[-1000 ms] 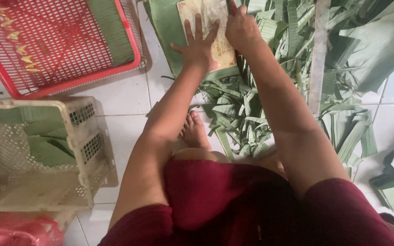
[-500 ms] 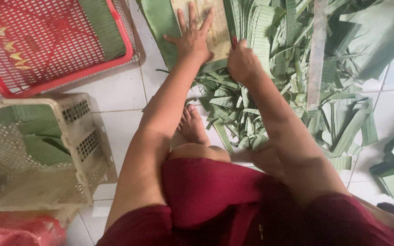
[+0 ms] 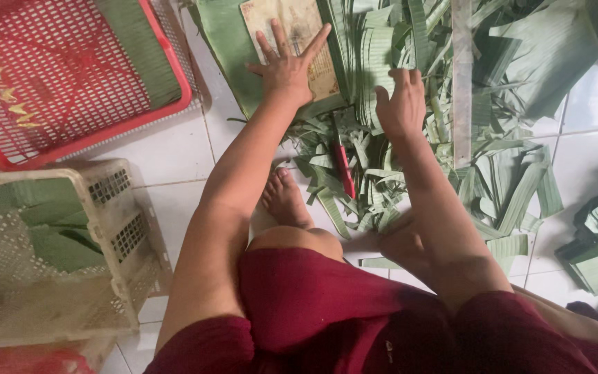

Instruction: The person sits on the floor and uses a red utility knife to cut large green banana leaves into uniform rectangular pieces. They use a rectangular cardboard template to measure and align the leaves before cutting. The cut pieces are stacked in a red basket, while the trimmings are discarded on the floor.

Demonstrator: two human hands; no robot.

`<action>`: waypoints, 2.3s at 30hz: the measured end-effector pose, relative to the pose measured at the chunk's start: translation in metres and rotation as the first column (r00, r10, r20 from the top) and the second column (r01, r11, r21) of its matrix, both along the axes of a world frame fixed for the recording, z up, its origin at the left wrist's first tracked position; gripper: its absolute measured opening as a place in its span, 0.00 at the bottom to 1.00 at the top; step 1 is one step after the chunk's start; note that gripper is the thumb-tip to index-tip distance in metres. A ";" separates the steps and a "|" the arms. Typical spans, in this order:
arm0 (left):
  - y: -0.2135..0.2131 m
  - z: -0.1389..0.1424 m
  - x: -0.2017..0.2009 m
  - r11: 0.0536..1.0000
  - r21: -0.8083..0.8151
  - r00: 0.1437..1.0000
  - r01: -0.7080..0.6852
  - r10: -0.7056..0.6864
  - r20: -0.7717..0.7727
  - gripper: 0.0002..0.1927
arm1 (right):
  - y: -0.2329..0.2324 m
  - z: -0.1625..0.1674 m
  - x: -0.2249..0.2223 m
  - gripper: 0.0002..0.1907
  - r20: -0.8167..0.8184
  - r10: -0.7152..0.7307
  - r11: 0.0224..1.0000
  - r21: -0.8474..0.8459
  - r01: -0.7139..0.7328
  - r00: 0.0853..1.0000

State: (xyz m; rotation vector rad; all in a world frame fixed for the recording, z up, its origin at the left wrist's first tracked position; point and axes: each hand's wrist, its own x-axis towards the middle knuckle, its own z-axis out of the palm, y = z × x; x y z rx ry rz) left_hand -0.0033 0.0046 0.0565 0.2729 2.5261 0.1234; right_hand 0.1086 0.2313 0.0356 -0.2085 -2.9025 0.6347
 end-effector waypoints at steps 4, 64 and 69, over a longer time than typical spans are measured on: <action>0.006 0.006 -0.002 0.999 -0.001 0.999 0.034 -0.035 -0.041 0.63 | -0.001 -0.020 -0.043 0.25 0.240 -0.140 0.941 -0.269 0.204 0.961; 0.050 -0.030 -0.019 0.999 -0.038 1.000 -0.031 0.031 -0.001 0.74 | 0.329 0.061 -0.005 0.21 0.263 -0.449 0.143 -0.922 0.359 0.854; 0.065 -0.023 -0.015 0.998 -0.049 1.000 -0.028 0.027 -0.016 0.75 | 0.361 0.013 0.034 0.25 0.332 -0.337 0.185 -0.894 0.407 0.881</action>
